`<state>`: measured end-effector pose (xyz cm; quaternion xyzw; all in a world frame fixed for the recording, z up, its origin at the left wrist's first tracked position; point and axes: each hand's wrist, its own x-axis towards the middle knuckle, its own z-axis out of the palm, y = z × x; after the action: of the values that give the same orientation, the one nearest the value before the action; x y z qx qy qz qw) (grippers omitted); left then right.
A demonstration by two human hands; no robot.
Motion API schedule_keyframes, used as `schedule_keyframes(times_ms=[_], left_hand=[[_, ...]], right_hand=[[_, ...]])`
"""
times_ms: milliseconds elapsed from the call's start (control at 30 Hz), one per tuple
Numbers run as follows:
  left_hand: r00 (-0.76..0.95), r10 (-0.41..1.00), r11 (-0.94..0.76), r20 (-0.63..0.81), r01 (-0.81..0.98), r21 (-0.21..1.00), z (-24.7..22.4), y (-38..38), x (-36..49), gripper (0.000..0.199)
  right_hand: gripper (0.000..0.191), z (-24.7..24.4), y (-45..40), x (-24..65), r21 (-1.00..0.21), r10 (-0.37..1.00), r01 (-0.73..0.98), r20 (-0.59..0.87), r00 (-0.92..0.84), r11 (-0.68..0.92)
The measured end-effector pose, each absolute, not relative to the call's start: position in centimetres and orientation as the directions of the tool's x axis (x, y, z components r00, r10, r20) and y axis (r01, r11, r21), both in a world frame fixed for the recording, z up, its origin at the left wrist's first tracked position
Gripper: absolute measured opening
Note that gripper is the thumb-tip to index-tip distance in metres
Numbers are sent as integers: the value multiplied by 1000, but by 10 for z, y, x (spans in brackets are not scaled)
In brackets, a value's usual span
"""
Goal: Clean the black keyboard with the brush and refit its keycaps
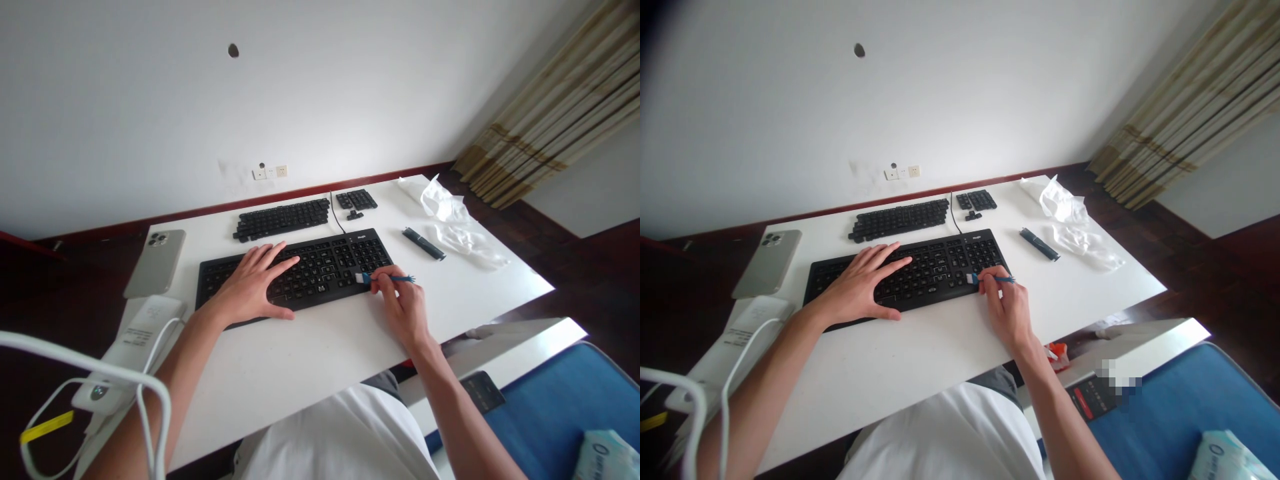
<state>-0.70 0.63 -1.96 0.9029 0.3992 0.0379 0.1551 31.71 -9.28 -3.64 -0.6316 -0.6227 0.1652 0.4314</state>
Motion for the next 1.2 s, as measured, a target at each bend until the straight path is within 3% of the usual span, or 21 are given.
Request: schedule_keyframes(times_ms=[1200], left_hand=[[685, 727, -644, -38, 700, 308, -20, 6, -8, 111]], right_hand=[[33, -38, -92, 317, -754, 939, 638, 315, 140, 157]])
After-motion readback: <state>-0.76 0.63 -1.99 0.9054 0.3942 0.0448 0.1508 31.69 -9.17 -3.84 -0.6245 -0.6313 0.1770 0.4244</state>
